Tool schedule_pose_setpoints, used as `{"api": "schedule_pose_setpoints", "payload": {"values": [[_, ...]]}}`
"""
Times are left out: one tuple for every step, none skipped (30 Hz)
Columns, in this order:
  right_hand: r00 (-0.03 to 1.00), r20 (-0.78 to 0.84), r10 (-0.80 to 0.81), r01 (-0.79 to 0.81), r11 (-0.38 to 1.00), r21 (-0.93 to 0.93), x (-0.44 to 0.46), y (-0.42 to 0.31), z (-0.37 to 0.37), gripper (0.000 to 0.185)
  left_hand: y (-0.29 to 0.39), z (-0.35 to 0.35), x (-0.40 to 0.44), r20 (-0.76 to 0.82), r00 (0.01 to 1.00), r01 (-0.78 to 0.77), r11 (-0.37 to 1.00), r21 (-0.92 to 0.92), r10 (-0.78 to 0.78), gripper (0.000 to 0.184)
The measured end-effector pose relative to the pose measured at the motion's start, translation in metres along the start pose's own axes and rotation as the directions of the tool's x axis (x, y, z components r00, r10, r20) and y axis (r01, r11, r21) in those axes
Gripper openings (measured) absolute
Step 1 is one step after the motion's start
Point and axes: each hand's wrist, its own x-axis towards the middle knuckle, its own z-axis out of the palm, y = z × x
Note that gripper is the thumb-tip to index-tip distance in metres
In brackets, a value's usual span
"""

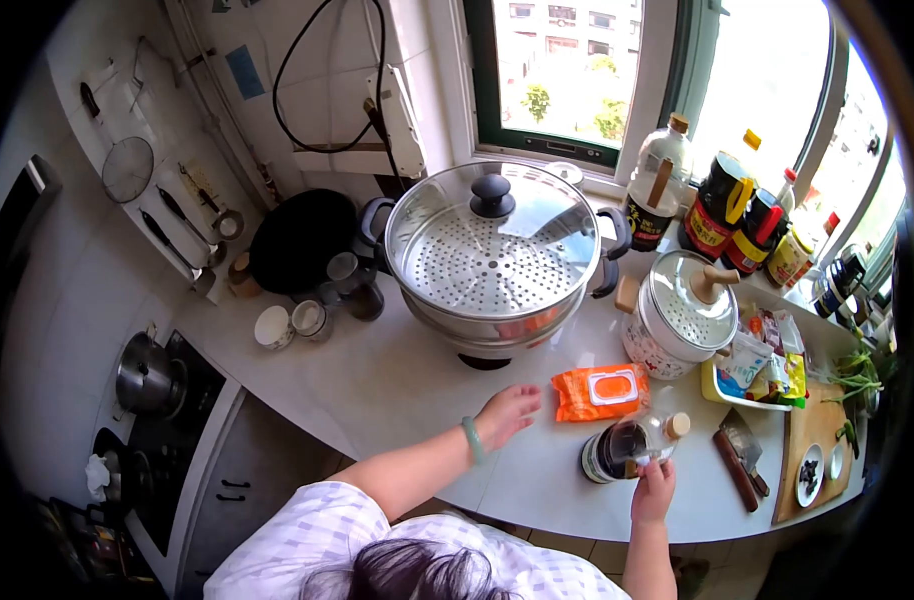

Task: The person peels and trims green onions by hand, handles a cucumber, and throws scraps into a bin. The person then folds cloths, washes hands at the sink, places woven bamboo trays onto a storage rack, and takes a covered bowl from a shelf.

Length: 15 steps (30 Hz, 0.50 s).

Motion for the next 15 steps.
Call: {"api": "schedule_pose_setpoints", "payload": {"values": [[1.000,0.002,-0.011,0.011,1.000,0.011,-0.003,0.008,0.000,0.013,-0.004,-0.017,-0.007,-0.050,0.998,0.032,0.999,0.034,-0.030,0.017],[1.000,-0.002,-0.002,0.001,1.000,-0.019,-0.006,0.012,0.001,0.015,-0.007,-0.036,-0.011,-0.101,0.995,-0.002,1.000,0.019,0.004,0.018],[1.000,-0.011,0.012,-0.012,0.999,-0.049,-0.012,0.011,0.001,0.018,-0.011,-0.059,-0.014,-0.154,0.988,-0.031,0.999,0.008,0.032,0.019],[0.999,-0.021,0.024,-0.025,0.997,-0.079,-0.017,0.010,0.001,0.021,-0.008,-0.079,-0.018,-0.205,0.977,-0.059,0.998,0.000,0.058,0.020],[0.997,-0.031,0.065,-0.069,0.983,-0.172,-0.020,0.009,-0.004,0.028,-0.002,-0.098,-0.019,-0.273,0.954,-0.127,0.992,-0.003,0.122,0.023],[0.996,-0.005,0.090,-0.086,0.935,-0.345,-0.023,0.005,-0.014,0.030,0.007,-0.112,-0.023,-0.338,0.924,-0.192,0.981,0.000,0.181,0.025],[0.993,0.016,0.114,-0.090,0.858,-0.506,-0.023,-0.001,-0.023,0.032,0.021,-0.124,-0.026,-0.377,0.888,-0.284,0.959,0.000,0.263,0.026],[0.989,0.032,0.141,-0.086,0.753,-0.652,-0.028,-0.009,-0.028,0.034,0.038,-0.135,-0.028,-0.413,0.845,-0.372,0.928,0.004,0.340,0.027],[0.985,0.063,0.162,-0.008,0.410,-0.912,-0.037,-0.029,-0.025,0.034,0.057,-0.140,-0.031,-0.477,0.786,-0.454,0.891,-0.012,0.394,0.030],[0.977,0.081,0.195,0.085,-0.011,-0.996,-0.046,-0.056,-0.019,0.035,0.076,-0.143,-0.031,-0.537,0.720,-0.532,0.847,-0.021,0.439,0.032],[0.864,-0.203,0.461,-0.120,-0.202,-0.972,-0.045,-0.085,0.010,0.028,0.095,-0.151,-0.030,-0.548,0.687,-0.577,0.816,-0.014,0.477,0.035],[0.835,-0.087,0.544,-0.052,-0.080,-0.995,-0.046,-0.082,0.013,0.025,0.112,-0.157,-0.027,-0.560,0.650,-0.623,0.782,-0.006,0.513,0.037],[0.792,0.037,0.609,0.008,0.050,-0.999,-0.046,-0.077,0.016,0.021,0.129,-0.158,-0.026,-0.550,0.635,-0.651,0.759,-0.005,0.542,0.039],[0.739,0.167,0.652,0.059,0.184,-0.981,-0.046,-0.071,0.019,0.018,0.144,-0.158,-0.024,-0.540,0.618,-0.682,0.732,-0.005,0.572,0.041],[0.735,0.333,0.591,0.089,0.402,-0.911,-0.034,-0.065,0.044,0.024,0.157,-0.162,-0.015,-0.538,0.623,-0.685,0.728,-0.025,0.568,0.040]]}}
